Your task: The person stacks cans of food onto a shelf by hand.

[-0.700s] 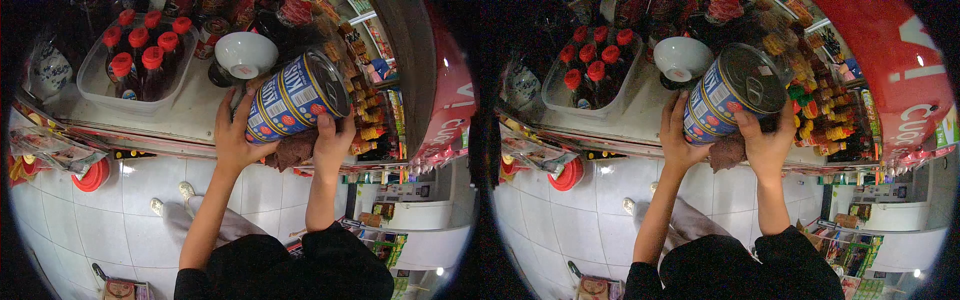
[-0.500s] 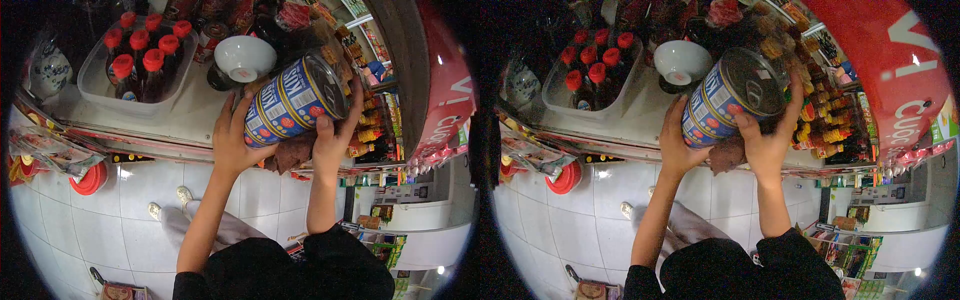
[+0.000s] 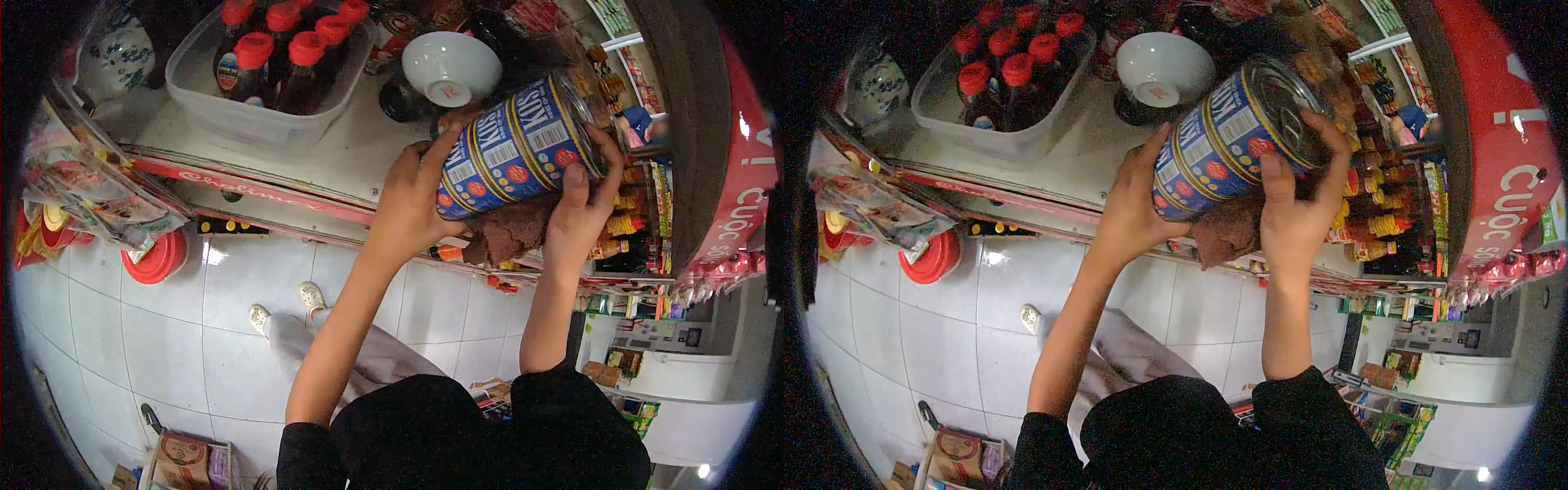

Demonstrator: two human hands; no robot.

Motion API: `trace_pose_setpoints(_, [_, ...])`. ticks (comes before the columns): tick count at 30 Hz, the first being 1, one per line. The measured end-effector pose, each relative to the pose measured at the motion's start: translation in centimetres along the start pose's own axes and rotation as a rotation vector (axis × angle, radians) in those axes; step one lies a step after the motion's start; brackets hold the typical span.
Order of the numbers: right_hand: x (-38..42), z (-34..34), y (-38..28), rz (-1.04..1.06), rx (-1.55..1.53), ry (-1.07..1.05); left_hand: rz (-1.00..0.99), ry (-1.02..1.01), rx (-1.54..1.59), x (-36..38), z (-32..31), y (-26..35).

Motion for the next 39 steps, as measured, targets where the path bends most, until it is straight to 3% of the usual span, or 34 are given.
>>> trace_pose_setpoints(3, [0.1, -0.1, 0.2, 0.010, 0.008, 0.044, 0.002, -0.059, -0.056, 0.1, 0.0, -0.5])
trace_pose_setpoints(6, [0.2, -0.1, 0.2, -0.011, -0.017, 0.055, -0.071, 0.099, -0.212, 0.5, 0.1, 0.0])
trace_pose_setpoints(15, [0.2, 0.3, 0.9, 0.018, 0.034, -0.087, 0.024, 0.006, -0.113, 0.4, -0.4, -0.7])
trace_pose_setpoints(24, [1.9, 2.1, -0.8, -0.006, -0.061, -0.135, 0.030, 0.072, -0.134, 4.0, 0.5, 1.1])
trace_pose_setpoints(27, [2.6, 2.9, -3.0, -0.091, -0.307, -0.194, -0.047, 0.128, -0.151, 7.3, 2.7, 3.6])
trace_pose_setpoints(29, [2.2, 3.4, -4.1, 0.033, -0.343, -0.336, 0.030, 0.177, -0.225, 9.4, 4.8, 6.1])
trace_pose_setpoints(30, [1.4, 3.3, -5.1, 0.191, -0.359, -0.418, 0.061, 0.211, -0.210, 10.6, 6.0, 7.1])
trace_pose_setpoints(32, [0.7, 2.1, -6.9, 0.276, -0.556, -0.539, 0.090, 0.310, -0.249, 12.4, 8.2, 9.0])
trace_pose_setpoints(36, [1.0, -1.6, -9.0, 0.224, -1.060, -0.645, 0.178, 0.494, -0.424, 15.7, 12.6, 13.9])
trace_pose_setpoints(38, [0.8, -3.7, -12.1, 0.017, -1.307, -0.617, 0.173, 0.601, -0.463, 16.4, 14.7, 15.5])
trace_pose_setpoints(39, [0.4, -4.6, -13.6, 0.113, -1.332, -0.621, 0.181, 0.644, -0.450, 16.5, 15.8, 16.0])
Point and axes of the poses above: each hand's wrist, its own x-axis away from the middle knuckle, its own z-axis out of the back of the hand, y = z × x, the point moved 2 cm from there along -x, towards the middle knuckle, and after that the axes turned 9 degrees about z, right-handed, at the moved point
